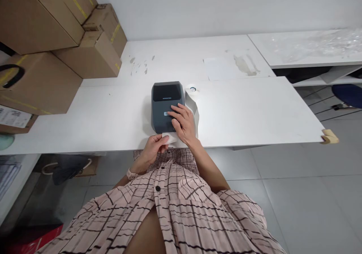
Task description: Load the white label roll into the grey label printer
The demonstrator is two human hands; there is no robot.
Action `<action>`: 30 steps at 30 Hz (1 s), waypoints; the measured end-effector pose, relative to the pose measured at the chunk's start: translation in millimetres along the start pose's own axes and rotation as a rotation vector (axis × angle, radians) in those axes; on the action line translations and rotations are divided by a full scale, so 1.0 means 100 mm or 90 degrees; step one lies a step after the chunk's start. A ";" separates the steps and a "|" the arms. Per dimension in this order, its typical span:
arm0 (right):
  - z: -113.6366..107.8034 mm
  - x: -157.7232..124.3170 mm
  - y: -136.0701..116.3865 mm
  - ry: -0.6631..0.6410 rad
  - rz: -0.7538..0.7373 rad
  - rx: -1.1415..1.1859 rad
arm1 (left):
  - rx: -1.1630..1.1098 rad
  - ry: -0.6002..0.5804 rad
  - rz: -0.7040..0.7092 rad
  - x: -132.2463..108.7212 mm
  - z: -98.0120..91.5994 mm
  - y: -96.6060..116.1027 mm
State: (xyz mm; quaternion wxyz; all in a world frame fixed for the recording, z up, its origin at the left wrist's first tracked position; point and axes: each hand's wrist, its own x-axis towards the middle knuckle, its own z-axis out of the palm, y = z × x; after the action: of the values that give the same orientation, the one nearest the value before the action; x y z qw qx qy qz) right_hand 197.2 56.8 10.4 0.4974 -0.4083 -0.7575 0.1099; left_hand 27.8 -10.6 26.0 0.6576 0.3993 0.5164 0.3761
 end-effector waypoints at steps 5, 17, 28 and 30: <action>-0.10 0.05 -0.15 -0.066 -0.010 -0.156 | 0.073 0.000 0.035 0.00 -0.02 -0.05; -0.14 0.06 -0.17 -0.152 0.022 -0.151 | 0.046 0.303 0.267 0.12 -0.47 0.09; -0.47 0.29 -0.07 -0.079 0.178 0.218 | 0.101 0.250 0.224 0.67 -0.44 0.13; -0.53 0.55 -0.01 -0.074 0.165 0.206 | 0.100 0.239 0.214 0.78 -0.43 0.22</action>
State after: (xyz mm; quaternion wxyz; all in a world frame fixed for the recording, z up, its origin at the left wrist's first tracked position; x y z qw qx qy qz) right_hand 231.7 83.4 72.9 0.4937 -0.4097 -0.6987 0.3167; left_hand -2.0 75.1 10.4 0.4457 0.4523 0.5837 0.5061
